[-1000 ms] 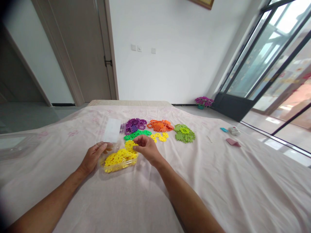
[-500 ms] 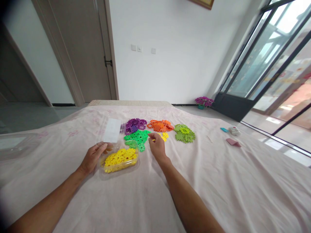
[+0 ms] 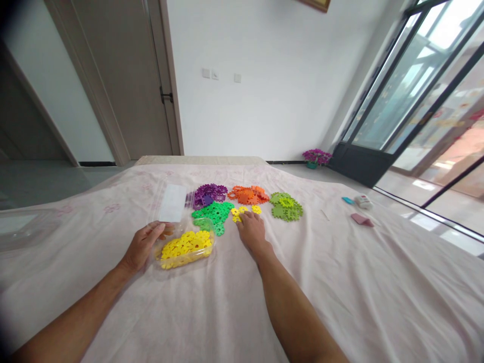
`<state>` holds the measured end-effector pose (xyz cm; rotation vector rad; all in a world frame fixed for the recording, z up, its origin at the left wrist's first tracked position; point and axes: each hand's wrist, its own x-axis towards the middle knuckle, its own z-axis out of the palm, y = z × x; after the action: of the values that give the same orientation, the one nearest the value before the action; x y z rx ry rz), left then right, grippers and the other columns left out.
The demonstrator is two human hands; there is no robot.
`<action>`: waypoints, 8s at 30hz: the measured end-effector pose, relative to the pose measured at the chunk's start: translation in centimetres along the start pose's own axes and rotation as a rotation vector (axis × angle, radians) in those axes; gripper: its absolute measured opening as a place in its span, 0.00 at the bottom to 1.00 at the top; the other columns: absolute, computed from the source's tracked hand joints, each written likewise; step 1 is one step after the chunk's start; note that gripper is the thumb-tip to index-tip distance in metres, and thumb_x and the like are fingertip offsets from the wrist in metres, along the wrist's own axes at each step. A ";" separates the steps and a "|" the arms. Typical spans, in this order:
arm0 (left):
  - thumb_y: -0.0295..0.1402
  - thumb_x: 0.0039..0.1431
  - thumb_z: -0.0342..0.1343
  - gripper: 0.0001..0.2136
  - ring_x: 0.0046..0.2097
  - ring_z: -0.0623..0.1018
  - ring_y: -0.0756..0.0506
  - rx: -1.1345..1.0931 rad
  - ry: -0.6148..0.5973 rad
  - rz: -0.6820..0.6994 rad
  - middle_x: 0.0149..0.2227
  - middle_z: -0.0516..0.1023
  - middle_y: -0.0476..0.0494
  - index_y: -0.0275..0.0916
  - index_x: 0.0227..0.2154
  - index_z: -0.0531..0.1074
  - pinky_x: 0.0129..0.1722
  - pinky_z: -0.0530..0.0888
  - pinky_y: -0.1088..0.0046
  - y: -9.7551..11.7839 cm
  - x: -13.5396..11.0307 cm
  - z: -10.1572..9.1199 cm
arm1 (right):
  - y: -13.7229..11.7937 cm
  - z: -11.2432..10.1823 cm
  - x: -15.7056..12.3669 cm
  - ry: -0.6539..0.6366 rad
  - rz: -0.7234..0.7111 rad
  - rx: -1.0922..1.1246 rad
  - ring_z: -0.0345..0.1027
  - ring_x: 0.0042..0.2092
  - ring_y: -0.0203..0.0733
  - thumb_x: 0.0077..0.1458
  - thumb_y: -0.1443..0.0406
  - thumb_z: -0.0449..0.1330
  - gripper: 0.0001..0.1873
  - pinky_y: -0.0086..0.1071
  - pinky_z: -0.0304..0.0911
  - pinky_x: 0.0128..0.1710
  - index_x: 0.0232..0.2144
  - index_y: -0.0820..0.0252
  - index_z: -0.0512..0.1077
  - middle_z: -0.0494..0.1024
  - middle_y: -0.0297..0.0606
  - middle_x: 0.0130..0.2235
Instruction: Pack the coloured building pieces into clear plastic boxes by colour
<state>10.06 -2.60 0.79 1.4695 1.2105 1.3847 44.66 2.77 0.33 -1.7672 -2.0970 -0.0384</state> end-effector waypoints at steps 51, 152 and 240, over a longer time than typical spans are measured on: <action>0.48 0.60 0.55 0.20 0.40 0.78 0.41 0.020 -0.006 0.018 0.38 0.81 0.38 0.34 0.38 0.79 0.41 0.72 0.63 0.0 0.1 0.1 | 2.4 -0.7 0.7 0.006 0.287 -0.038 0.68 0.47 0.49 0.55 0.61 0.57 0.22 0.36 0.58 0.46 0.53 0.53 0.73 0.79 0.40 0.47; 0.47 0.61 0.54 0.19 0.40 0.78 0.42 0.024 -0.020 0.011 0.40 0.81 0.38 0.35 0.40 0.79 0.40 0.73 0.66 0.0 0.0 0.0 | -5.9 -3.9 0.2 0.429 -0.035 0.690 0.70 0.36 0.39 0.58 0.63 0.56 0.09 0.31 0.64 0.36 0.37 0.58 0.76 0.79 0.38 0.37; 0.49 0.59 0.56 0.19 0.40 0.79 0.42 0.006 0.006 -0.009 0.39 0.82 0.38 0.36 0.37 0.79 0.41 0.73 0.67 0.4 0.0 0.2 | -1.7 -0.7 2.4 -0.088 -0.006 -0.163 0.68 0.49 0.46 0.67 0.58 0.49 0.17 0.34 0.57 0.46 0.46 0.53 0.76 0.79 0.43 0.45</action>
<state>10.29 -2.72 1.18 1.4633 1.2252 1.3818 42.93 4.51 2.12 -1.8878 -2.2173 -0.1391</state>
